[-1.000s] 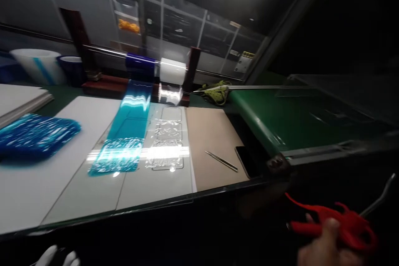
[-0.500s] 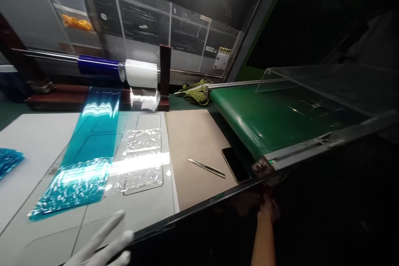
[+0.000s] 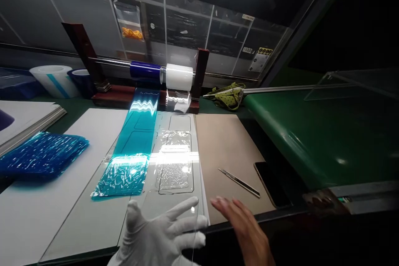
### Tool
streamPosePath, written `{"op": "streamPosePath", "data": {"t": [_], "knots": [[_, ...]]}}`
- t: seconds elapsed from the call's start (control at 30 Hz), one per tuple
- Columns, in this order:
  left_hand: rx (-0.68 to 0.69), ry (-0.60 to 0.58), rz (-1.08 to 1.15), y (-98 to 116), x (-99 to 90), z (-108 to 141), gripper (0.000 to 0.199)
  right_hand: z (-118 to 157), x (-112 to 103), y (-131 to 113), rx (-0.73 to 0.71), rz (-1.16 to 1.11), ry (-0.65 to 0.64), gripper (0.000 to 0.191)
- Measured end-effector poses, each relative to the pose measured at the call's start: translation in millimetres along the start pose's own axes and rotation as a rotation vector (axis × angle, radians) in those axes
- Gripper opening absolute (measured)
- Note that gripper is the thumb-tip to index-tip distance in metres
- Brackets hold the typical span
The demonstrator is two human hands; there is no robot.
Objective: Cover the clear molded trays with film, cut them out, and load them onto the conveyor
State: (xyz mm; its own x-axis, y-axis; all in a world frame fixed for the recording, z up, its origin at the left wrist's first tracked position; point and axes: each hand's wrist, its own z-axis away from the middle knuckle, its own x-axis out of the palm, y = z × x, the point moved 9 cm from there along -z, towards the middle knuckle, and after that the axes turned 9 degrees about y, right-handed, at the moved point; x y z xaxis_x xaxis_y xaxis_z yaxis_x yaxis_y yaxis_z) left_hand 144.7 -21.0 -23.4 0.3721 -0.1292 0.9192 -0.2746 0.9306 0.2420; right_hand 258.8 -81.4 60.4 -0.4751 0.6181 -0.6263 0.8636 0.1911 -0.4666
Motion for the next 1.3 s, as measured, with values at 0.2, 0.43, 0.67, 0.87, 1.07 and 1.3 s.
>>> {"op": "streamPosePath", "data": {"t": [0.2,0.43,0.67,0.87,1.07,1.3], "knots": [[0.640,0.876,-1.233,79.3,-34.7,17.4,0.125,-33.4,33.4,-13.3,-0.149,0.096,-0.169,0.070],[1.088,1.364,-2.103,115.8,28.3,19.9,0.123,-25.2,87.3,-13.8,-0.100,0.217,-0.222,0.105],[1.096,1.362,-2.135,128.2,28.5,-4.7,0.091,-32.8,128.8,-16.6,-0.104,0.280,-0.141,0.113],[0.981,1.306,-2.062,143.3,2.5,-29.9,0.059,-51.0,146.9,-4.0,-0.060,0.399,-0.057,0.089],[1.230,1.394,-2.029,165.8,13.9,-21.8,0.114,-89.9,151.1,17.8,-0.139,0.255,-0.125,0.101],[1.103,1.489,-1.602,186.2,-28.6,38.5,0.121,-184.2,163.0,84.5,-0.244,0.212,-0.287,0.110]]}}
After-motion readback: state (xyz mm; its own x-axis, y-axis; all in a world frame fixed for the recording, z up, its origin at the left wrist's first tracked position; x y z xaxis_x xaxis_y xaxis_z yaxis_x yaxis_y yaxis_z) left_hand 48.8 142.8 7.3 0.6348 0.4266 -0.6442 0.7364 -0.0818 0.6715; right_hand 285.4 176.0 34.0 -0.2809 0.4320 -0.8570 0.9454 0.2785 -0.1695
